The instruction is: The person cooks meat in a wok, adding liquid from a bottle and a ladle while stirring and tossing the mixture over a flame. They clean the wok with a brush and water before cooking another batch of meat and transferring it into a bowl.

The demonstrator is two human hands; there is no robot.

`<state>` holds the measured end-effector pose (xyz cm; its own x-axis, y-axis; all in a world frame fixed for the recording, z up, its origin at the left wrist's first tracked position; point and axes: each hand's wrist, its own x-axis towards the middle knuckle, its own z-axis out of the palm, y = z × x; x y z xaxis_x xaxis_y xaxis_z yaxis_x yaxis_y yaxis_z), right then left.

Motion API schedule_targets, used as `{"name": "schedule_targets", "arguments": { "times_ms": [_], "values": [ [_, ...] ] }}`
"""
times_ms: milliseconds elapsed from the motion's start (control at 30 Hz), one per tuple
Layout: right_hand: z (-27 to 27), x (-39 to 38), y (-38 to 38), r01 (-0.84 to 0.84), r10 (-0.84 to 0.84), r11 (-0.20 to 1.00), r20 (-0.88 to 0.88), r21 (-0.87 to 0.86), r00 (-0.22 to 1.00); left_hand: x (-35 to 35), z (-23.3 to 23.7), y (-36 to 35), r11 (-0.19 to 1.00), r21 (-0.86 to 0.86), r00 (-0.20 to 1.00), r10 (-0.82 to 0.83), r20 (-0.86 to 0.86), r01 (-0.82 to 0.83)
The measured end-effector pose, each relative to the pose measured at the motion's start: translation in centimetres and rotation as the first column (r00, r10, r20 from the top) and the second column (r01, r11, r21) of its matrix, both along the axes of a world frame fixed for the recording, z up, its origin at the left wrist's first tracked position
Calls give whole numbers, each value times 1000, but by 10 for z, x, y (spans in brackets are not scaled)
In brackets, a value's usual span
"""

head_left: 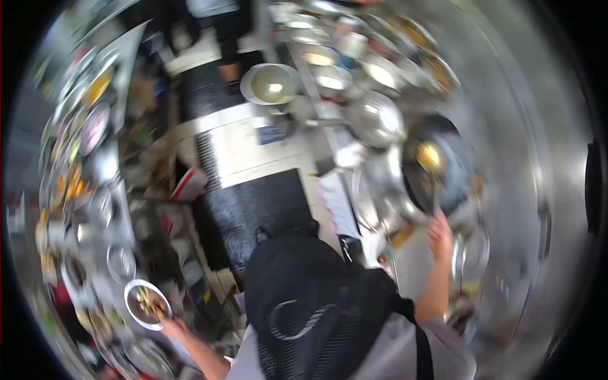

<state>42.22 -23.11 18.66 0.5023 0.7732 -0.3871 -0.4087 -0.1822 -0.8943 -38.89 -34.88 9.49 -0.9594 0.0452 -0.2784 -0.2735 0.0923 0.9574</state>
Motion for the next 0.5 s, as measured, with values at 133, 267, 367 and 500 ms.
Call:
{"name": "schedule_targets", "arguments": {
  "times_ms": [133, 267, 367, 500],
  "values": [
    [-4, -58, 38, 318, 336, 744, 740, -588, 583, 69, 14, 45, 879, 59, 871, -477, 120, 473],
    [74, -54, 24, 75, 26, 872, 198, -483, 980, 206, 53, 180, 454, 148, 405, -873, 270, 879],
    [34, -8, 11, 119, -127, 968, -24, -221, 992, 344, 68, 270, 38, 431, 13, -998, 61, 902],
    [-65, 8, -16, 356, 269, 849, 899, -391, 345, 526, 75, 351, -350, 236, -312, -932, -182, 906]
  ]
}}
